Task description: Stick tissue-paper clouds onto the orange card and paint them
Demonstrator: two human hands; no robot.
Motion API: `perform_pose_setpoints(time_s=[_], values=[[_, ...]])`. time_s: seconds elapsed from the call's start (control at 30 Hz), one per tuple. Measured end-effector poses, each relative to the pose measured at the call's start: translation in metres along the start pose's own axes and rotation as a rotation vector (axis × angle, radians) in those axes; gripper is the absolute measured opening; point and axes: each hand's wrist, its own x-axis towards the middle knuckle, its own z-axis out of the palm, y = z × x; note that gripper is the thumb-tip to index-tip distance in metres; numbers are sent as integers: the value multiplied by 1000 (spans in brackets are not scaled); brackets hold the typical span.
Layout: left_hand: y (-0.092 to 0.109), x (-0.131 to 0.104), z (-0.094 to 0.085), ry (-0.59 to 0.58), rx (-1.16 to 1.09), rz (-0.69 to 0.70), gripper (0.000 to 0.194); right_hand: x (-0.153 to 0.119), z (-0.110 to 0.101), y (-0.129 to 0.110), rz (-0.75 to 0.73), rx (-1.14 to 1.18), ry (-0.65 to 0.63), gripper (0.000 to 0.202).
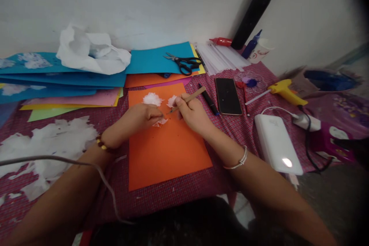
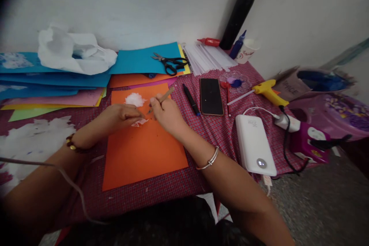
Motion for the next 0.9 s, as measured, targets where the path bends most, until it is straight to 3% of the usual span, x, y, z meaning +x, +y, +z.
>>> perform_pose_setpoints(time_s=[0.23,0.37,0.43,0.6,0.7,0.8,0.9], values=[[-6,-3,0,30,161,18,29,3,6,6,221,238,-89,28],[-3,-2,2,52,164,24,27,3,8,7,241,294,-82,29],[1,-2,3,117,127,57,26,4,6,8,216,285,-39,27],[5,-1,7,439,-40,50,26,9,-6,8,118,270,96,28],[-4,-1,12,350,65,122,29,10,-9,9,96,293,118,26],[-13,-3,15,215,282,184,31,9,-5,9,108,261,38,25],[-14,-6,11,190,408,196,34,6,0,8,116,196,-30,27]])
